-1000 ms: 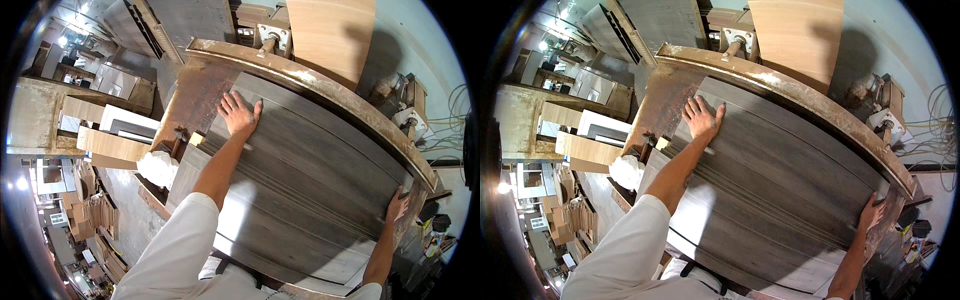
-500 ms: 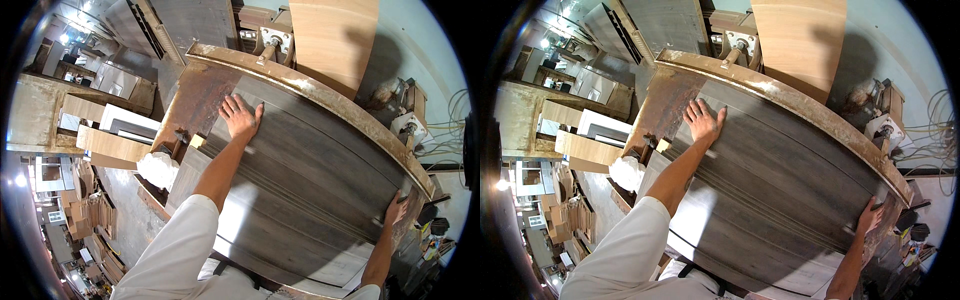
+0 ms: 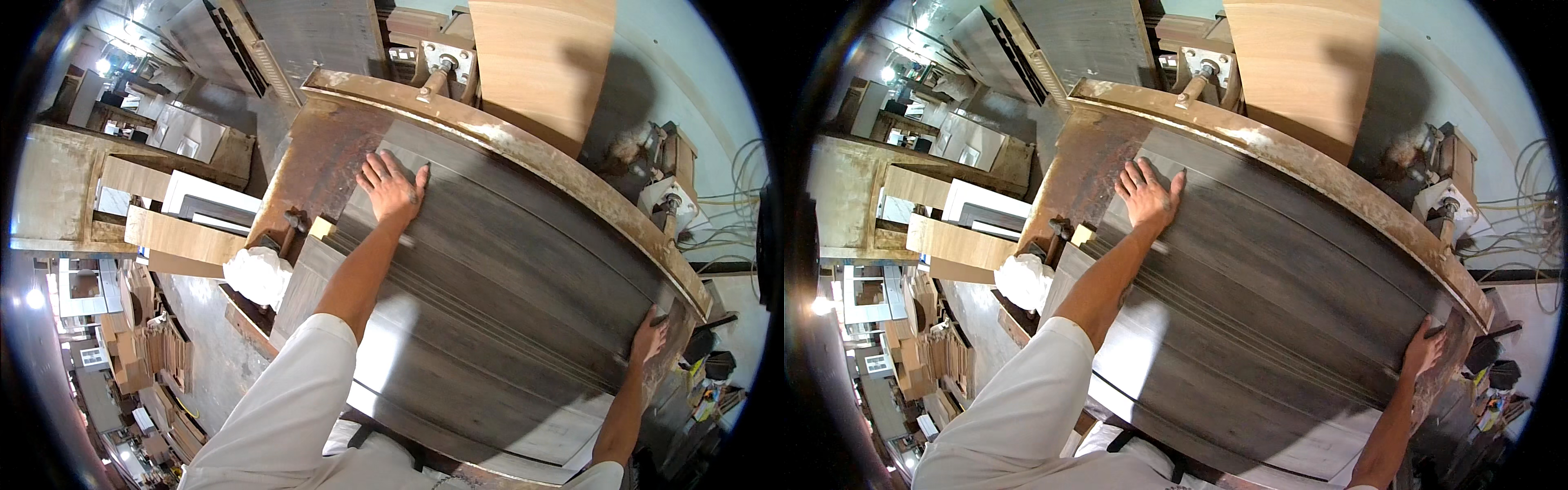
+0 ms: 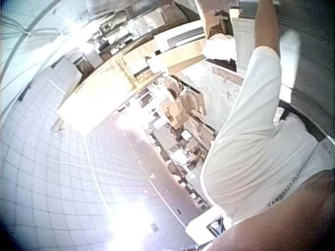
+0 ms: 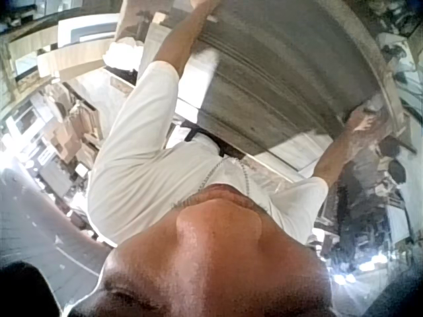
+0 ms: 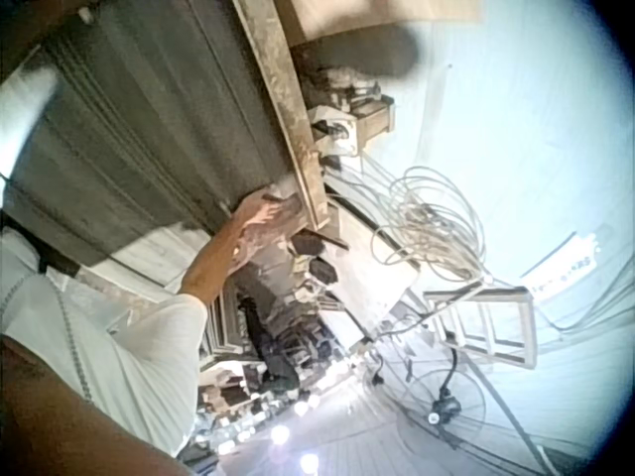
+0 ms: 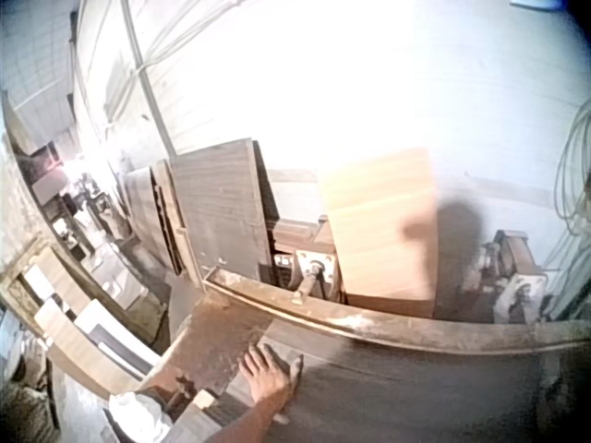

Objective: The person picks up a wooden furniture panel and places it on a workbench, then uses a white cloth to wipe the surface and edges of multiple panels one by one.

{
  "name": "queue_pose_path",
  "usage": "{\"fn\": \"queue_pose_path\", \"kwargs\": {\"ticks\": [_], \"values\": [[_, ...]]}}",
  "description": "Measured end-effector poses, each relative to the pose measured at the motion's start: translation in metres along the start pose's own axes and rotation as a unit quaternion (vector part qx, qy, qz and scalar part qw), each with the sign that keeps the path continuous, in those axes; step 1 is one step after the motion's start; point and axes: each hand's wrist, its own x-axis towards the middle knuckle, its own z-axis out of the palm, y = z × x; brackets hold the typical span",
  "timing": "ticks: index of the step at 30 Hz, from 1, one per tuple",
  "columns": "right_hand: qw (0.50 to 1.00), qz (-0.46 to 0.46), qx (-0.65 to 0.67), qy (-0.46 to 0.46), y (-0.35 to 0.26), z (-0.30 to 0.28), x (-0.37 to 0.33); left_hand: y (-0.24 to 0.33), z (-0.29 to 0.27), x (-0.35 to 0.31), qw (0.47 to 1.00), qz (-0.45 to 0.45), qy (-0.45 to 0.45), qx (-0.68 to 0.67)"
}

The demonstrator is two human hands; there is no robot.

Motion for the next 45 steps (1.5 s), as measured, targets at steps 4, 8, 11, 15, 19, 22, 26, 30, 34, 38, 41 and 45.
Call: {"fn": "queue_pose_path", "kwargs": {"ticks": [4,8,11,15,19,22,26,30,34,38,41,45], "values": [[1.000,-0.003,-0.004,0.014,0.001,0.002,0.000,0.001,0.000,0.001,1.000,0.004,0.001,0.000],[1.000,-0.008,0.003,-0.013,-0.008,-0.006,-0.004,-0.005,0.000,0.001,1.000,0.000,0.007,-0.004],[1.000,-0.009,-0.004,0.027,0.003,0.006,0.000,-0.003,-0.003,0.001,1.000,0.000,-0.005,0.013],[0.999,0.013,-0.043,0.011,0.008,0.002,0.002,0.006,-0.001,0.005,0.998,0.000,-0.003,0.056],[1.000,0.002,-0.025,-0.004,-0.027,-0.035,-0.018,0.001,0.009,-0.005,0.998,0.002,0.018,0.062],[1.000,-0.025,-0.009,0.007,-0.022,-0.013,-0.004,-0.011,0.021,0.004,0.995,0.006,0.044,0.086],[0.997,-0.044,0.051,0.031,-0.017,-0.009,-0.009,-0.015,0.026,0.009,0.994,0.036,0.085,0.058],[0.997,-0.030,0.058,0.031,-0.012,-0.011,-0.011,-0.011,0.029,0.007,0.994,0.038,0.074,0.069],[0.997,-0.027,0.068,0.021,-0.016,-0.013,-0.010,-0.020,0.033,0.013,0.993,0.029,0.075,0.085],[0.997,-0.035,0.065,-0.008,-0.021,-0.016,-0.003,-0.026,0.034,0.014,0.995,0.026,0.074,0.065],[0.997,-0.031,0.062,-0.018,-0.010,-0.007,-0.001,-0.015,0.034,0.014,0.995,0.039,0.064,0.068],[0.997,-0.046,0.057,-0.013,-0.012,-0.005,0.001,-0.022,0.032,0.013,0.995,0.036,0.062,0.064]]}}
